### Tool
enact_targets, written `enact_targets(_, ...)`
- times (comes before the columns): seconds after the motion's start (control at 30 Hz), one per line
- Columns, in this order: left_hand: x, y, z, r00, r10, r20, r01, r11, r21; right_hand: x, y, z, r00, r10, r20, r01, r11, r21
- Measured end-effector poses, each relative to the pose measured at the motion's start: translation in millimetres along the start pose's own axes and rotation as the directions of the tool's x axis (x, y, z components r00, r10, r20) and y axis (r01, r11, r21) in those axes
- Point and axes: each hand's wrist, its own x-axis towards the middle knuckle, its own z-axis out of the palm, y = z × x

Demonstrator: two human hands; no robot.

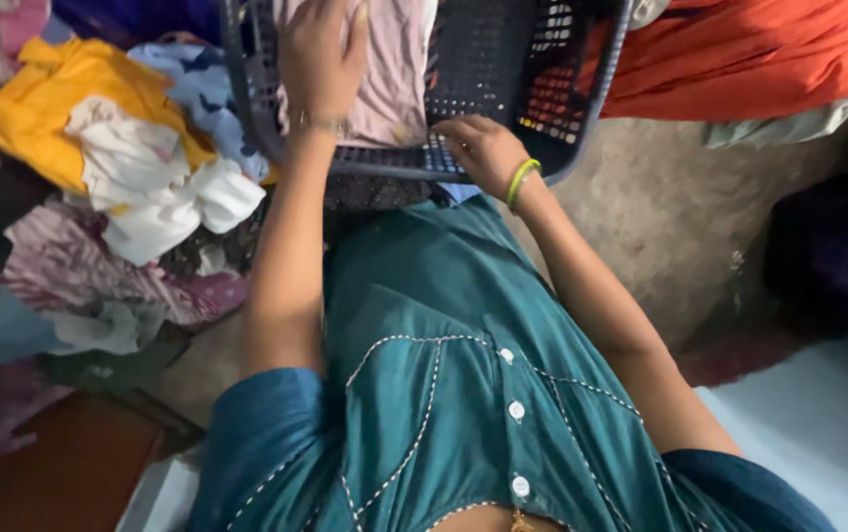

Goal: The person sorts various garments from a pile into a basket by hand, then folds several items of clothing and places them back into the basket.

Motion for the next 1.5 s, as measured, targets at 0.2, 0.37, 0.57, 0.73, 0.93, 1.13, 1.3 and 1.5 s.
enact_targets(0.2,-177,5,-38,0.888,-0.104,-0.449,0.143,0.988,0.055,-18,-19,8,0.996,-0.009,-0.093,-0.007,0.985,-0.170)
enact_targets(0.37,-303,-76,44,0.713,-0.645,-0.276,0.701,0.672,0.240,-18,-15,17,0.995,0.092,-0.045,-0.100,0.970,-0.223)
enact_targets(0.57,-310,-86,70,-0.011,-0.988,-0.151,1.000,-0.007,-0.031,-19,-3,23,0.996,-0.015,-0.086,-0.006,0.970,-0.242)
enact_targets(0.73,-306,-90,74,-0.064,-0.997,-0.050,0.998,-0.065,0.024,-22,-6,27,0.981,0.176,-0.077,-0.190,0.944,-0.268)
enact_targets(0.93,-311,-75,82,-0.058,-0.993,-0.100,0.993,-0.068,0.094,-29,-5,26,0.984,0.154,-0.089,-0.169,0.962,-0.213)
enact_targets(1.13,-277,-61,103,0.068,-0.773,0.631,0.568,-0.490,-0.661,-28,2,34,0.983,0.162,-0.090,-0.179,0.953,-0.245)
enact_targets(1.3,-272,-59,75,0.458,-0.377,0.805,0.360,-0.750,-0.556,-33,-17,31,0.990,-0.110,-0.083,0.091,0.974,-0.208)
enact_targets(1.5,-270,2,-53,0.987,-0.070,0.143,0.130,0.872,-0.472,-38,-73,15,0.944,-0.328,-0.045,0.318,0.936,-0.152)
